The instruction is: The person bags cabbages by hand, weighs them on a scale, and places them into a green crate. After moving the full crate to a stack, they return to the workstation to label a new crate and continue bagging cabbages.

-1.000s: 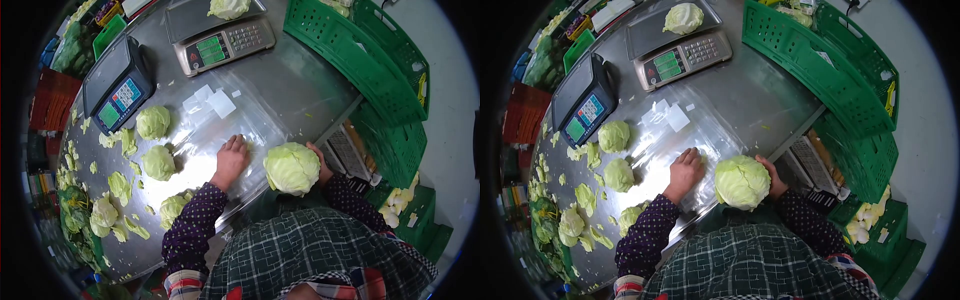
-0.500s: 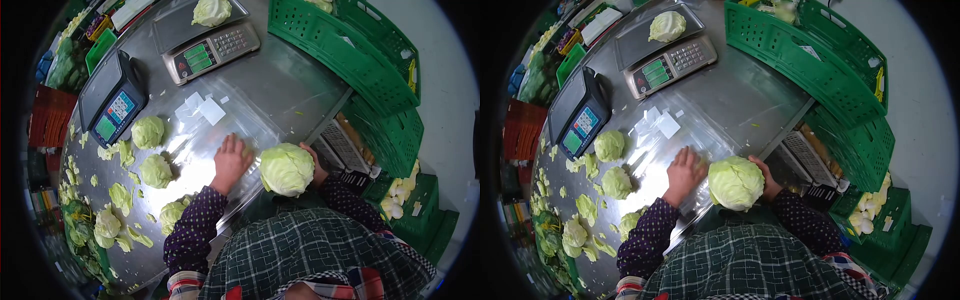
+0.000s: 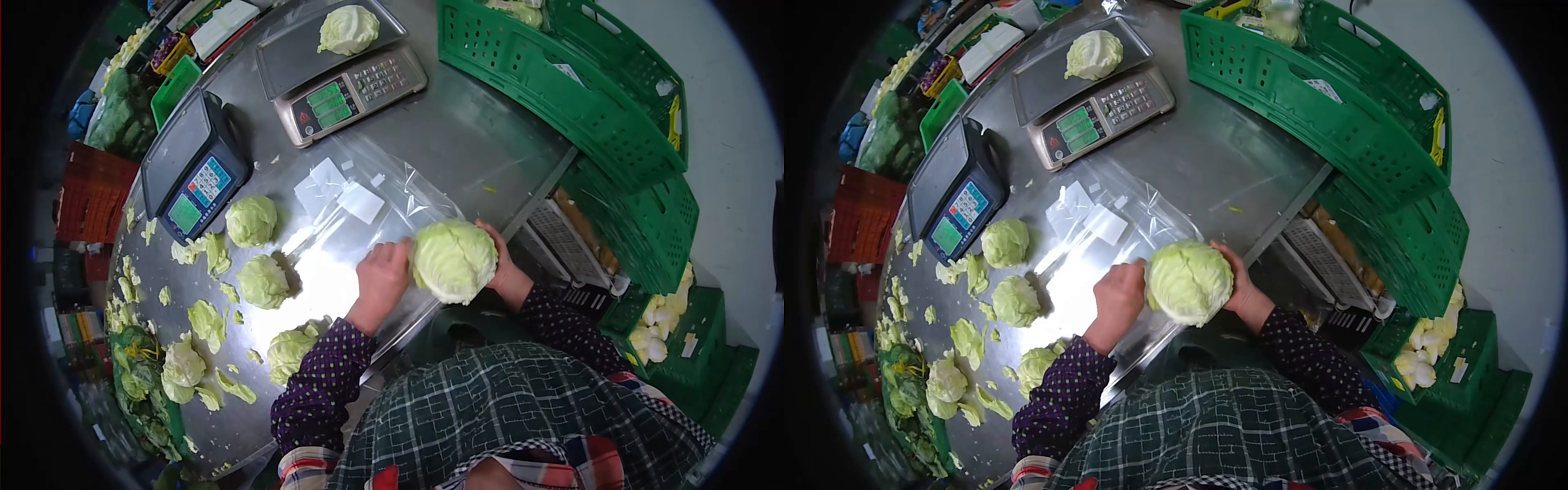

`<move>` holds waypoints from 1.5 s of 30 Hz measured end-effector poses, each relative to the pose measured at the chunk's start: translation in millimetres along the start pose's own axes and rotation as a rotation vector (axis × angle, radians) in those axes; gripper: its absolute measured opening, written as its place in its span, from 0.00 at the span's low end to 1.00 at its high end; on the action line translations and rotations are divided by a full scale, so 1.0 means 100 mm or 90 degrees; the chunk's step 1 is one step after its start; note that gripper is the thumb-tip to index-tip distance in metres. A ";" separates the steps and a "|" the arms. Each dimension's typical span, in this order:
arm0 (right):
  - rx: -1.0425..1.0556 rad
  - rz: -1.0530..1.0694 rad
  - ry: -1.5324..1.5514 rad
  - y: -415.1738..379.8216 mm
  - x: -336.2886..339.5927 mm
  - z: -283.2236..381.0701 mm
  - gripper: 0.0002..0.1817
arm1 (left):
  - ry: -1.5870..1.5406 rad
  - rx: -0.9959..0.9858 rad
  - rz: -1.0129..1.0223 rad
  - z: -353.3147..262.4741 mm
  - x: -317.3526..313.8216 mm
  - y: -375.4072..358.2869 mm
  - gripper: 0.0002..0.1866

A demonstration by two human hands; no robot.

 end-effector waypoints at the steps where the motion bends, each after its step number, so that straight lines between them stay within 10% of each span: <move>1: 0.024 -0.075 0.040 0.09 0.24 0.03 0.23 | 0.063 -0.122 -0.008 -0.12 0.02 -0.03 0.03; 12: 0.027 -0.010 -0.245 0.16 -0.15 0.18 0.34 | 0.052 -0.002 0.036 -0.14 0.06 -0.05 0.24; 14: 0.179 -0.119 -0.552 0.04 -0.21 0.42 0.39 | 0.007 0.001 0.007 -0.34 0.20 0.01 0.27; 20: 0.027 -0.170 -0.958 -0.49 -0.81 0.37 0.44 | -0.087 -0.058 0.049 -0.77 0.32 0.15 0.40; 23: 0.501 -0.210 -1.326 -0.25 -0.94 0.37 0.43 | -0.108 -0.092 0.055 -1.03 0.29 0.18 0.40; 24: 0.424 -0.269 -1.365 -0.22 -0.92 0.41 0.41 | -0.109 -0.095 0.058 -1.06 0.30 0.21 0.39; 28: 0.501 -0.357 -1.296 -0.34 -1.26 0.69 0.35 | -0.016 -0.225 -0.016 -0.78 0.65 0.21 0.33; 32: 0.848 -0.263 -1.452 -0.08 -1.55 0.75 0.16 | 0.013 -0.276 0.124 -0.76 0.50 -0.07 0.26; 37: 0.491 -0.160 -1.474 0.28 -1.45 0.72 0.09 | 0.127 -0.251 0.173 -0.39 0.34 -0.30 0.08; 42: 0.583 0.033 -1.247 -0.42 -2.54 0.70 0.08 | -0.139 -0.145 -0.181 -0.52 1.76 0.00 0.10; 45: 0.551 0.073 -1.279 -0.69 -3.03 0.65 0.09 | -0.160 -0.123 -0.106 -0.64 2.32 0.14 0.08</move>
Point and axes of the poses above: each hand's wrist, its own y-axis towards the middle knuckle, its own x-axis out of the back of the hand, z = x × y, the point moved 7 cm from there along y, towards the middle knuckle, and after that the axes turned 3 degrees about -z, right-handed, at the moved point
